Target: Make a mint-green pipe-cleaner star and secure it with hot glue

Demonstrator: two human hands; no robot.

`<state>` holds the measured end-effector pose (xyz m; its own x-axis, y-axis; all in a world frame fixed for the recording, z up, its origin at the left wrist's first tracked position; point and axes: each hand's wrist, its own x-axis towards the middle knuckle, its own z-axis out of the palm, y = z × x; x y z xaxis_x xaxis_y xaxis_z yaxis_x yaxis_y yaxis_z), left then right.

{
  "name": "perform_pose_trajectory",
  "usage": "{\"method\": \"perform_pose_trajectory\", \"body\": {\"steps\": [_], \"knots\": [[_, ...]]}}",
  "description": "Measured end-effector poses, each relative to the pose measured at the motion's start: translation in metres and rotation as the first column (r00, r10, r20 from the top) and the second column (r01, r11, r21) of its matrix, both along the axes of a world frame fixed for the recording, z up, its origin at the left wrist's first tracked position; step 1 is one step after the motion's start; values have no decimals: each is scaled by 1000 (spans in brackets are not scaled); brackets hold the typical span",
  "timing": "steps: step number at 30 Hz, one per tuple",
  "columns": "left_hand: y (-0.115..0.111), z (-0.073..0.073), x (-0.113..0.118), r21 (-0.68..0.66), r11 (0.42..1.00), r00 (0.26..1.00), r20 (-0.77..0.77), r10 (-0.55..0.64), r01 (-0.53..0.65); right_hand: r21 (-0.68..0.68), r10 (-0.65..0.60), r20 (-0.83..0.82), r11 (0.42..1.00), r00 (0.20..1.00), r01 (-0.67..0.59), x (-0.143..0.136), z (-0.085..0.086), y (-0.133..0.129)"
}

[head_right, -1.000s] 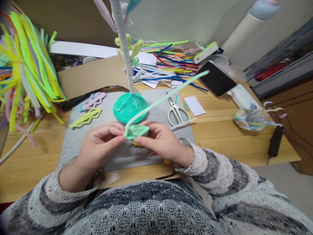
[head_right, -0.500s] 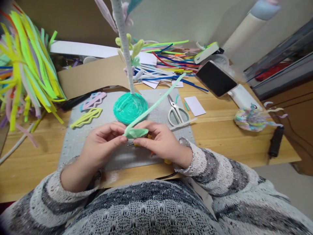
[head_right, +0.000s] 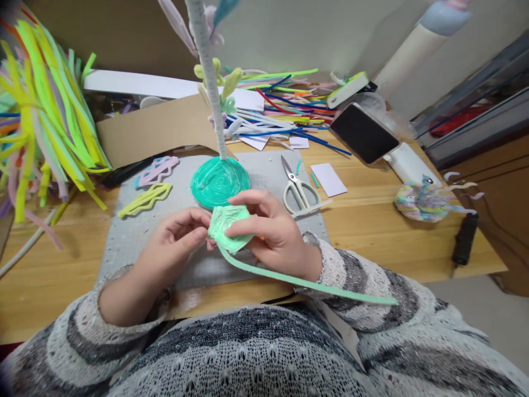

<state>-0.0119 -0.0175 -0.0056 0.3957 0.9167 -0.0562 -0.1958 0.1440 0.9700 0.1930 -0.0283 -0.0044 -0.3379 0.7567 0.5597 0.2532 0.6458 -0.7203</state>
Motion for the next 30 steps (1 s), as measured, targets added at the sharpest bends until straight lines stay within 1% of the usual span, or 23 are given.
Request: {"method": "perform_pose_trajectory", "body": {"steps": [2, 4, 5, 6, 7, 8, 9, 11, 13, 14, 15, 16, 19, 21, 22, 24, 26, 28, 30], "knots": [[1, 1, -1, -83, 994, 996, -44, -76, 72, 24, 18, 35, 1000, 999, -18, 0, 0, 0], [1, 2, -1, -112, 991, 993, -87, -82, 72, 16, 30, 18, 999, 999, -31, -1, 0, -2], [1, 2, -1, -112, 992, 992, -108, -70, 58, -25, 17, -29, 1000, 999, -18, -1, 0, -2], [1, 3, -1, -104, 994, 990, -132, -52, 38, -101, -11, -102, 995, 995, 1, -1, 0, -3], [1, 3, 0, -88, 996, 987, -157, -33, 19, -209, -49, -184, 978, 982, 9, -1, -1, -4], [1, 3, 0, -65, 998, 984, -180, -14, 3, -331, -87, -262, 944, 961, -5, -2, -1, -4], [0, 3, 1, -39, 999, 980, -200, 1, -9, -444, -116, -320, 895, 940, -41, -2, -1, -4], [0, 2, 1, 21, 999, 974, -223, 31, -28, -618, -124, -359, 774, 925, -136, -5, 0, -4], [-1, 1, 0, 60, 997, 973, -224, 50, -38, -723, -117, -331, 669, 937, -172, -9, 2, -3], [0, 0, 0, 66, 997, 975, -215, 52, -39, -756, -121, -311, 632, 943, -168, -10, 3, -3], [0, 0, 0, 60, 997, 979, -198, 50, -39, -778, -130, -295, 608, 947, -159, -11, 4, -3], [0, -1, -1, 45, 998, 983, -178, 46, -39, -787, -141, -287, 599, 948, -150, -12, 5, -2], [1, -2, -1, -7, 1000, 989, -147, 24, -25, -789, -155, -266, 601, 951, -123, -13, 5, -3], [0, -2, 0, 10, 1000, 986, -169, 15, -14, -785, -154, -248, 610, 956, -106, -14, 5, -3], [0, -3, 0, 41, 999, 982, -189, 19, -12, -779, -156, -240, 620, 958, -94, -14, 4, -4], [-1, -4, 0, 140, 990, 967, -251, 54, -19, -756, -165, -223, 652, 961, -64, -15, 3, -6], [-3, -6, -1, 286, 958, 932, -339, 125, -24, -721, -159, -185, 692, 970, -24, -15, 2, -7], [-3, -6, -1, 454, 891, 888, -407, 213, -5, -657, -145, -119, 753, 982, 32, -15, 1, -8], [-4, -6, -2, 588, 809, 864, -420, 279, 24, -562, -142, -55, 823, 988, 87, -16, 0, -9]]}}
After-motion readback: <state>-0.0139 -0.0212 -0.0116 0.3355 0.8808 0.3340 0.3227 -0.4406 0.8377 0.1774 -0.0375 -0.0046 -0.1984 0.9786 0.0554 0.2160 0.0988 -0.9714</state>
